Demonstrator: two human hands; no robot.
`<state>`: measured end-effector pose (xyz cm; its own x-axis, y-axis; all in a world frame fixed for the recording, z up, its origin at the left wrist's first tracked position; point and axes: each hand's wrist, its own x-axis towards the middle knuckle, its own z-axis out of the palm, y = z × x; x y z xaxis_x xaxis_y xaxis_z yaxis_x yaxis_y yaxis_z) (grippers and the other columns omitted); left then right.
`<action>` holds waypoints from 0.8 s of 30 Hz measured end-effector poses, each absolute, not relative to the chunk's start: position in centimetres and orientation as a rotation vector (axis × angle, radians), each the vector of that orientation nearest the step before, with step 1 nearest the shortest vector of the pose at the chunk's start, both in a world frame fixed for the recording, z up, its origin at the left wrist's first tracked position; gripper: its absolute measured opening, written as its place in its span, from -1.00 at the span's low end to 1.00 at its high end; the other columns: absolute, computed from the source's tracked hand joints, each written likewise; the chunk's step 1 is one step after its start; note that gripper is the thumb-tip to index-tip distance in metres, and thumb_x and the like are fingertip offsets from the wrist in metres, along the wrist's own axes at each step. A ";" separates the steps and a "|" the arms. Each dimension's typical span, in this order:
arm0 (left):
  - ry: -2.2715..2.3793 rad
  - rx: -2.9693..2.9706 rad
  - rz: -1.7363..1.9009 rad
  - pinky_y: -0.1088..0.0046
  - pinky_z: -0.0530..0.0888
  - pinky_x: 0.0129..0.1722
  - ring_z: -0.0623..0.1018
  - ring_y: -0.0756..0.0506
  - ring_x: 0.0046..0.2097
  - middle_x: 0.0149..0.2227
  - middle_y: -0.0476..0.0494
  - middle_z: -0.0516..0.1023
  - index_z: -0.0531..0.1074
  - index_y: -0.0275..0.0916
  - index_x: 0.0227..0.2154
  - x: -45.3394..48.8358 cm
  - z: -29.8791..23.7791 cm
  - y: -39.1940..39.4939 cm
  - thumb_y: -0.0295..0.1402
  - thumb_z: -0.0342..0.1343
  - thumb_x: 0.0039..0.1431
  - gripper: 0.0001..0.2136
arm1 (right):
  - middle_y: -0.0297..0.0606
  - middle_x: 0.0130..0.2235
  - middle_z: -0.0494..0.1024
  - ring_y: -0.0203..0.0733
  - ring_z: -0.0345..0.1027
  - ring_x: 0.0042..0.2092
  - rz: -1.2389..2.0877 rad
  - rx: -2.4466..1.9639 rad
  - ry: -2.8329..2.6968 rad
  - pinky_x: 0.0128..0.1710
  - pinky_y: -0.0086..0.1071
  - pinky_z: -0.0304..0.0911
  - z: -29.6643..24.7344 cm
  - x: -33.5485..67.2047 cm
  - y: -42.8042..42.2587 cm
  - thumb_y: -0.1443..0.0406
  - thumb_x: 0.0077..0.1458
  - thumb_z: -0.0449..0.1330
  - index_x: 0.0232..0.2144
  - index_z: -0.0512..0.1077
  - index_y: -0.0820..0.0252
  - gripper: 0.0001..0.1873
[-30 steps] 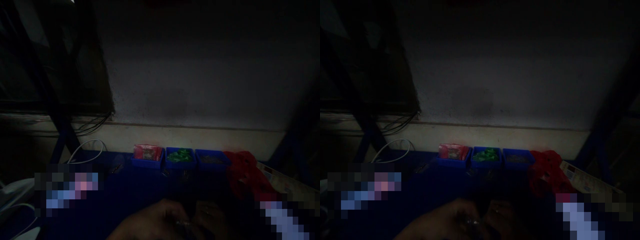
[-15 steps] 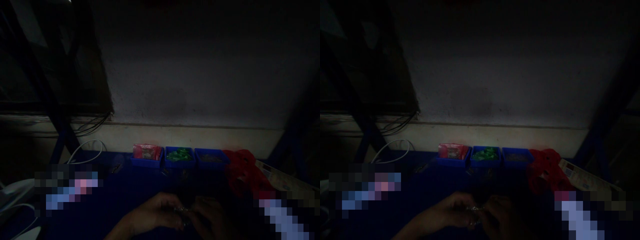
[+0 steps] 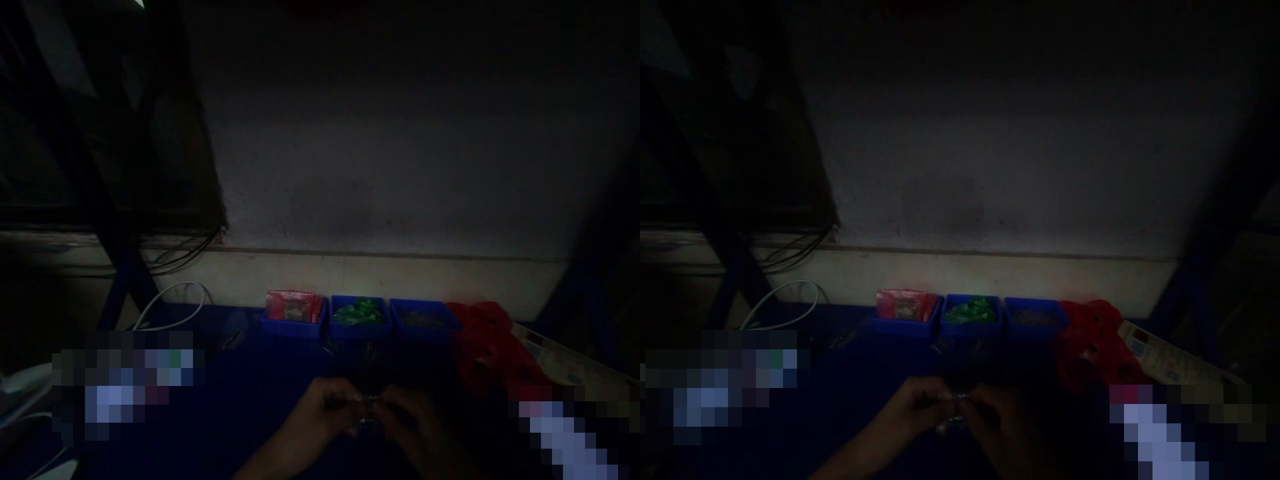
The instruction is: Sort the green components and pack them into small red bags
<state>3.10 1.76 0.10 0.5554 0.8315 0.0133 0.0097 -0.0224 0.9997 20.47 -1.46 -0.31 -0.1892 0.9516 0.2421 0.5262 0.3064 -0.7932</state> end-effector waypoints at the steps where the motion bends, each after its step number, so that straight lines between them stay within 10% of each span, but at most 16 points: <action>1: 0.783 1.462 0.775 0.53 0.27 -0.45 0.36 0.04 -0.50 -0.58 0.02 0.39 0.47 -0.35 -0.52 3.2 0.1 1.8 -0.31 0.16 0.01 -0.83 | -0.41 -0.59 0.36 -0.30 0.26 -0.50 0.822 -1.333 -1.798 -0.47 -0.47 0.13 -0.4 20.5 -1.2 0.17 0.10 0.04 -0.62 0.34 0.17 -0.67; 11: 0.882 1.536 0.744 0.53 0.25 -0.46 0.34 0.03 -0.50 -0.58 0.03 0.38 0.44 -0.35 -0.52 3.5 -0.1 1.6 -0.26 0.13 0.02 -0.79 | -0.48 -0.72 0.22 -0.39 0.07 -0.67 1.422 -1.314 -1.389 -0.64 -0.48 -0.04 -2.4 21.2 0.4 0.16 -0.10 0.09 -0.72 0.28 0.20 -0.71; 24: 0.926 1.561 0.804 0.54 0.20 -0.50 0.28 0.04 -0.51 -0.59 0.05 0.33 0.49 -0.32 -0.53 3.4 -0.2 2.1 -0.17 0.13 0.00 -0.73 | -0.49 -0.59 0.25 -0.39 0.08 -0.58 1.198 -1.297 -1.523 -0.61 -0.50 -0.06 -0.9 21.0 -0.4 0.21 0.00 0.13 -0.52 0.40 0.20 -0.81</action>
<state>3.38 2.07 -0.19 0.4643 0.8854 0.0195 0.1437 -0.0970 0.9849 21.02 -0.35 -0.89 -0.1675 0.9858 -0.0099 0.2417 0.0314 -0.9699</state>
